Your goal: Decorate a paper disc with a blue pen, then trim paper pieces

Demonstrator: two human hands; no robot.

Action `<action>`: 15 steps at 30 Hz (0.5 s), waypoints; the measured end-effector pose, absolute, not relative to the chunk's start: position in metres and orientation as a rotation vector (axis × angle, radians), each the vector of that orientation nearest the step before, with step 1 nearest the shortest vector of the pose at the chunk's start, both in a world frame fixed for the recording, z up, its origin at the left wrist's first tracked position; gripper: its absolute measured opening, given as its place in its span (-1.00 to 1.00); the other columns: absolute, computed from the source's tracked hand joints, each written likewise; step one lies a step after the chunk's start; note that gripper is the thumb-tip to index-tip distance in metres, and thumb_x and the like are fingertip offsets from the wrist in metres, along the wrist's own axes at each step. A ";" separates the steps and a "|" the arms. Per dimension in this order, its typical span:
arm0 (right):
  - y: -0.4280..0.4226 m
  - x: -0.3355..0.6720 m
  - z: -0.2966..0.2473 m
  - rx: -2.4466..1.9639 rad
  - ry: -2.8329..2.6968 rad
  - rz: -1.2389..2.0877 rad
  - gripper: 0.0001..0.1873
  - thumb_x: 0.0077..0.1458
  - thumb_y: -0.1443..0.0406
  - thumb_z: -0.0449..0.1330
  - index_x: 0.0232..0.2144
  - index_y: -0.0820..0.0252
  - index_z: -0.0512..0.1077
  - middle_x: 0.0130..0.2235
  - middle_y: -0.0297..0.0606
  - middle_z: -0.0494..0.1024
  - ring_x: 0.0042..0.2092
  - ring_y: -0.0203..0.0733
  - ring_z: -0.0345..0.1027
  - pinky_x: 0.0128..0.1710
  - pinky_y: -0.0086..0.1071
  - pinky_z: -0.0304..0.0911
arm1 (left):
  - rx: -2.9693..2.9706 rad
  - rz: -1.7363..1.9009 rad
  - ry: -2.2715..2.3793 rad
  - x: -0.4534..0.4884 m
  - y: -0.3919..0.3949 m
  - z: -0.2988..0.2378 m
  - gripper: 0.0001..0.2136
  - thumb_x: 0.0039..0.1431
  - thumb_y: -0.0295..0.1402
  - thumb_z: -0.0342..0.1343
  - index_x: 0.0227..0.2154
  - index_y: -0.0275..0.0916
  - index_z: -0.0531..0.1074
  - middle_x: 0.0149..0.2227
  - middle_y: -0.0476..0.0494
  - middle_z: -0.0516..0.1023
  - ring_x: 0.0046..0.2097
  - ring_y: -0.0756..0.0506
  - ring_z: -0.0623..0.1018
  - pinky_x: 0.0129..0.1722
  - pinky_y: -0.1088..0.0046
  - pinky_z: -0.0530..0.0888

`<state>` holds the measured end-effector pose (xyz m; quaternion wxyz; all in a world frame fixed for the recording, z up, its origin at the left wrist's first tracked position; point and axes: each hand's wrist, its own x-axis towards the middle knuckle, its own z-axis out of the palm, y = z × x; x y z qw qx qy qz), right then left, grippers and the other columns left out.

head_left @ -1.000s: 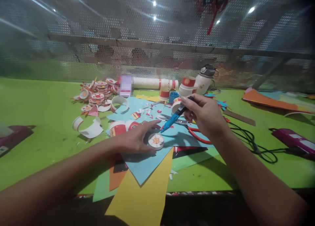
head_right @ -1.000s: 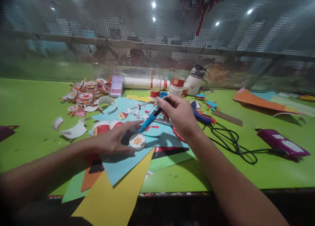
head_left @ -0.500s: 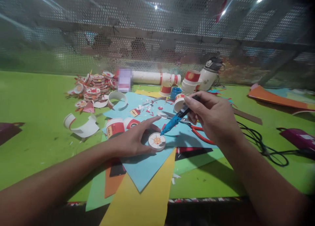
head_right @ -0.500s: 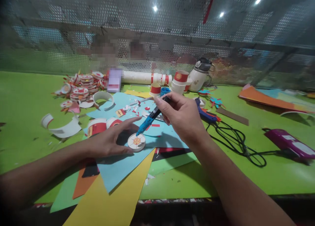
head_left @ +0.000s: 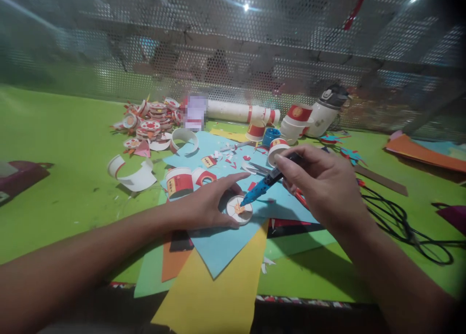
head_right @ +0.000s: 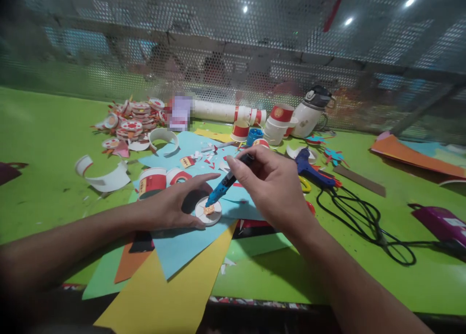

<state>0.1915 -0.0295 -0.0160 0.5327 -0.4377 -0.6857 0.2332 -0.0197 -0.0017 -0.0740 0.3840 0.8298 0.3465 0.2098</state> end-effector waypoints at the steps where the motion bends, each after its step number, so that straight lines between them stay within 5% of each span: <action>1: -0.031 0.190 -0.017 -1.046 -1.651 0.541 -0.90 0.09 0.31 0.26 -0.47 0.11 0.48 -0.54 -0.41 0.43 -0.59 -0.38 0.18 -0.63 -0.45 0.11 | 2.121 0.536 0.885 -0.020 -0.001 -0.075 -0.13 -0.07 -0.31 0.34 0.30 -0.07 0.02 0.05 -0.20 0.45 0.04 -0.21 0.46 0.03 0.20 0.41; 15: -0.039 0.180 -0.029 -1.060 -1.735 0.311 -0.89 0.12 0.28 0.24 -0.44 0.11 0.43 -0.55 -0.45 0.37 -0.59 -0.40 0.20 -0.62 -0.46 0.13 | 2.134 0.550 0.908 -0.020 -0.001 -0.079 -0.07 -0.12 -0.27 0.37 0.31 -0.03 0.00 0.02 -0.15 0.46 -0.01 -0.20 0.49 -0.05 0.25 0.44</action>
